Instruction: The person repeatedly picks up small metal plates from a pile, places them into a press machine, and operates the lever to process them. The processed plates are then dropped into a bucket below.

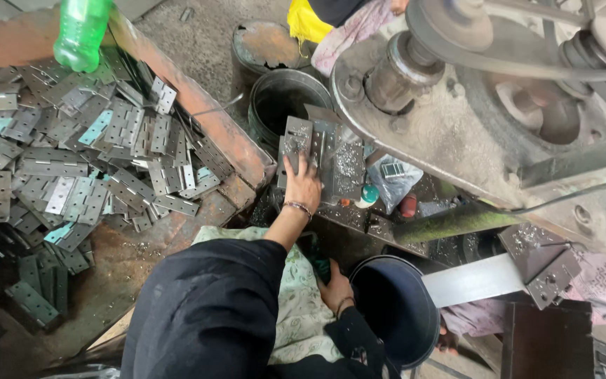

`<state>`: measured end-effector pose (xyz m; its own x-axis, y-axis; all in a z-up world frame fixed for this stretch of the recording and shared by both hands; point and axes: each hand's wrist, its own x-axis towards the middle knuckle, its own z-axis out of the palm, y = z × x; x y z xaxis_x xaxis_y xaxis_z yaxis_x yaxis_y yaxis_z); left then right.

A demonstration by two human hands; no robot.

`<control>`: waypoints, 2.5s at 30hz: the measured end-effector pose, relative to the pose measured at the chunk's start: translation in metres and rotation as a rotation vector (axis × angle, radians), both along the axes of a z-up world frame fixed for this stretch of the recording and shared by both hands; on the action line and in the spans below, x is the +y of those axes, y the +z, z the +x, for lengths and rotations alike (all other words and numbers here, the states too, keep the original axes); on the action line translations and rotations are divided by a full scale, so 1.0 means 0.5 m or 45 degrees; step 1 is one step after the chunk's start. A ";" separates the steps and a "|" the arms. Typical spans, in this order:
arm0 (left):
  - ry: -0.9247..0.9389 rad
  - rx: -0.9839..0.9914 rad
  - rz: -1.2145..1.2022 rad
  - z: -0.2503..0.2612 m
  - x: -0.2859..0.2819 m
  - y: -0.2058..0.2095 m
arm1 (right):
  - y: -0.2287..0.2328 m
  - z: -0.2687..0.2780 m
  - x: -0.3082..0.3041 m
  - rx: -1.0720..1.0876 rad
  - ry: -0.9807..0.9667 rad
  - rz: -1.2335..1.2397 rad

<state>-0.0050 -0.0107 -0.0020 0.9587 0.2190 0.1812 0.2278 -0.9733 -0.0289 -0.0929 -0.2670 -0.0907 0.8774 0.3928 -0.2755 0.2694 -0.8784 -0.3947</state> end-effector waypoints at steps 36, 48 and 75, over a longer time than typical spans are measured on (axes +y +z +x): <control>1.659 -0.499 -0.534 -0.470 0.505 -0.285 | 0.089 0.095 -0.027 -0.063 0.223 -0.119; 1.326 0.136 -0.392 -0.542 0.654 -0.309 | 0.147 0.062 0.009 0.143 0.011 -0.225; 0.186 -0.878 -1.741 -0.247 0.320 -0.063 | 0.121 0.048 0.007 -0.003 0.200 0.023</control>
<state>-0.1284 0.1493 -0.0335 0.7319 0.6635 0.1553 -0.0859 -0.1363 0.9869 -0.0689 -0.2633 -0.0302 0.8053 0.5302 -0.2653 0.4039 -0.8182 -0.4091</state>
